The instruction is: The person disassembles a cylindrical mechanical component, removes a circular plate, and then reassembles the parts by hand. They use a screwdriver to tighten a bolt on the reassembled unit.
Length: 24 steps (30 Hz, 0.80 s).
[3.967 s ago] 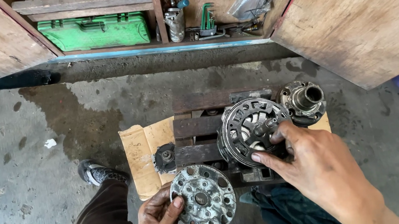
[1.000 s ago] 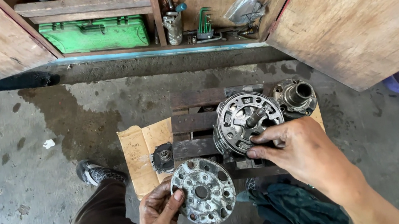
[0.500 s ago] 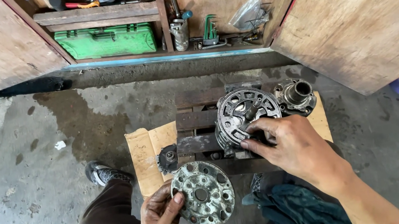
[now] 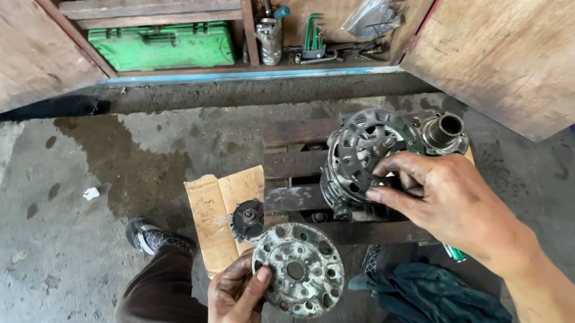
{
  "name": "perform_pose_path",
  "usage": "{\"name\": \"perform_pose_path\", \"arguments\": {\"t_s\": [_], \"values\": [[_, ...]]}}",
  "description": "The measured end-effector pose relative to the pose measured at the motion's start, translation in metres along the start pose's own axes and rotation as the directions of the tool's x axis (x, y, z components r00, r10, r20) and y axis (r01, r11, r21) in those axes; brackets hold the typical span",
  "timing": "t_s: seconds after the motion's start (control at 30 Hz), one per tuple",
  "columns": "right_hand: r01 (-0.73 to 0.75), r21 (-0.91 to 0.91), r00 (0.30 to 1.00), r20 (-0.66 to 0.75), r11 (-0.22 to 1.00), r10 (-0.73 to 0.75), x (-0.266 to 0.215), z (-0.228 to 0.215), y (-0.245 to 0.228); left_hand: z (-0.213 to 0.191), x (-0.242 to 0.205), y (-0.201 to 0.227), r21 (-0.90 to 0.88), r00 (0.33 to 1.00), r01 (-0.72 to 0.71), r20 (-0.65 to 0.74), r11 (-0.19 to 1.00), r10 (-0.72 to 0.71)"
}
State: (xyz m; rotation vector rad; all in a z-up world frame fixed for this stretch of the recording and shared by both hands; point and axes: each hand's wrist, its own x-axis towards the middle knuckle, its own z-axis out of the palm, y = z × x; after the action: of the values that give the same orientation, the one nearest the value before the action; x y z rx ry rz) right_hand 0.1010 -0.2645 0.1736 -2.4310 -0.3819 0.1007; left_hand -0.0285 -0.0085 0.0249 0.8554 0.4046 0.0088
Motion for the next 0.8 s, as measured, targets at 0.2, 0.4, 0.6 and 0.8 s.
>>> {"name": "perform_pose_path", "arguments": {"t_s": [0.2, 0.4, 0.6, 0.8], "values": [[-0.025, 0.008, 1.0, 0.009, 1.0, 0.025, -0.001, -0.004, -0.003, 0.01, 0.0, 0.004, 0.06, 0.998, -0.056, 0.037, 0.997, 0.053], [-0.013, -0.046, 0.999, 0.036, 0.999, 0.015, 0.0, -0.004, -0.002, 0.016, 0.0, 0.006, 0.075, 0.994, -0.089, 0.064, 0.993, 0.084], [-0.04, -0.103, 0.999, 0.029, 0.994, 0.044, -0.001, 0.012, 0.003, 0.012, 0.0, 0.006, 0.077, 0.998, -0.056, 0.028, 0.995, 0.054], [0.15, -0.256, 0.976, -0.115, 0.955, -0.184, -0.006, 0.026, 0.003, -0.005, 0.005, -0.008, 0.016, 0.998, -0.067, 0.018, 0.998, 0.066]]}}
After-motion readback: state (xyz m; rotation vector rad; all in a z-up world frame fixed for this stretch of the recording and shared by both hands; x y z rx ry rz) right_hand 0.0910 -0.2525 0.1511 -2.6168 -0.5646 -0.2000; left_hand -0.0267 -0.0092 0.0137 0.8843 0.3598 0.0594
